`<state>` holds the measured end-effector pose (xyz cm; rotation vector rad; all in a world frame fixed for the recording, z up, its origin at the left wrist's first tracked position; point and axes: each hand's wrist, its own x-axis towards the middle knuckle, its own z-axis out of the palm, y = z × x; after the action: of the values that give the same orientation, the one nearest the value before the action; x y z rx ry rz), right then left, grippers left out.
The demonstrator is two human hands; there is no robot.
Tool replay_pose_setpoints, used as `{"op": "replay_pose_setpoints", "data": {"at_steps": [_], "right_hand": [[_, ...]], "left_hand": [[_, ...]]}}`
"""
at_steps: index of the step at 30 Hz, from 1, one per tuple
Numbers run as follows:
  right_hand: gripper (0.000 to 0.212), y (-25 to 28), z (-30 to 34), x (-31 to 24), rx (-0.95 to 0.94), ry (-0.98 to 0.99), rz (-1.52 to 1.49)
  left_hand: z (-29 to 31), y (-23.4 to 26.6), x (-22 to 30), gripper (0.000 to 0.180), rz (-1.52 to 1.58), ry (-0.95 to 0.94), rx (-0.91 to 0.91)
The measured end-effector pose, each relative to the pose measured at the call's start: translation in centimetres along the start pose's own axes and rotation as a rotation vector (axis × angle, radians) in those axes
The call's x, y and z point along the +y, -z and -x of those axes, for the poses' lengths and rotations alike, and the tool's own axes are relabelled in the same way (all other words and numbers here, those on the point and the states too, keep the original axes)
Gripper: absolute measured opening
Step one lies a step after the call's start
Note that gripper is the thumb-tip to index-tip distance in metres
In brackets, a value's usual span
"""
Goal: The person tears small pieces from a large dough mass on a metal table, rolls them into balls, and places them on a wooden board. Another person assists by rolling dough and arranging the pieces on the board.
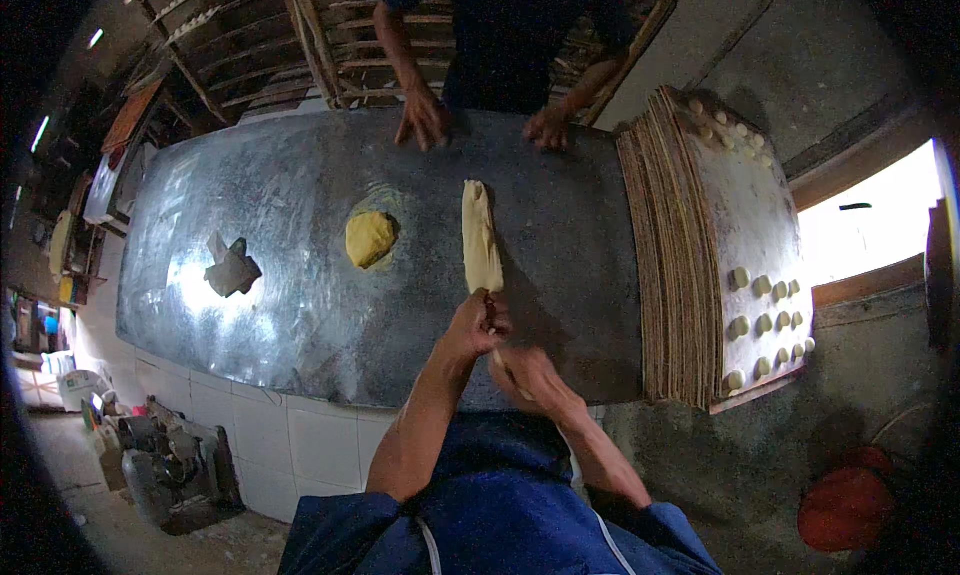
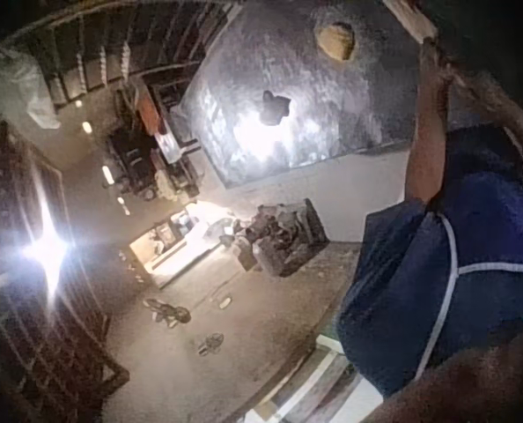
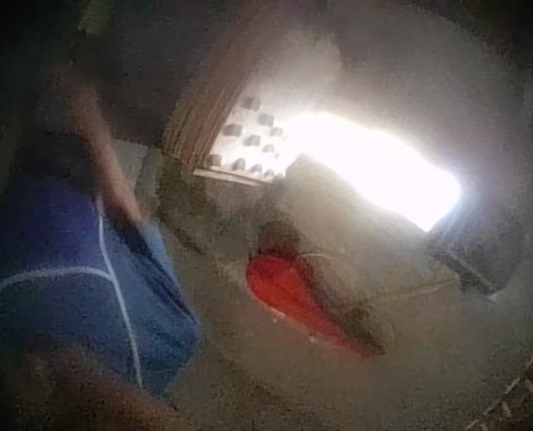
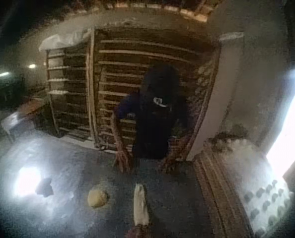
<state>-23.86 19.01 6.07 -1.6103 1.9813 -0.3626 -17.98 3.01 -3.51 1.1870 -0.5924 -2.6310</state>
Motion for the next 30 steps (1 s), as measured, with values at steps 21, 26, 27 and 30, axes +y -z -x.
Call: {"op": "replay_pose_setpoints", "data": {"at_steps": [21, 26, 27, 30], "right_hand": [[0.025, -10.8, 0.0, 7.6, 0.284, -0.054, -0.397], [0.035, -8.8, 5.8, 12.3, 0.513, -0.181, 0.25], [0.037, -8.2, 2.7, 13.7, 0.568, -0.183, 0.278], [0.039, -7.1, -3.9, 7.8, 0.6, -0.303, 0.082]], "left_hand": [[15.2, 8.6, 1.0, 0.012, -1.878, -0.826, -0.094], [9.4, 15.9, 3.2, 0.026, -2.014, -1.009, 0.415], [6.5, 14.7, 3.9, 0.029, -1.891, -1.291, 0.519], [0.8, 9.7, -1.3, 0.032, -1.621, -1.26, 0.688]]}}
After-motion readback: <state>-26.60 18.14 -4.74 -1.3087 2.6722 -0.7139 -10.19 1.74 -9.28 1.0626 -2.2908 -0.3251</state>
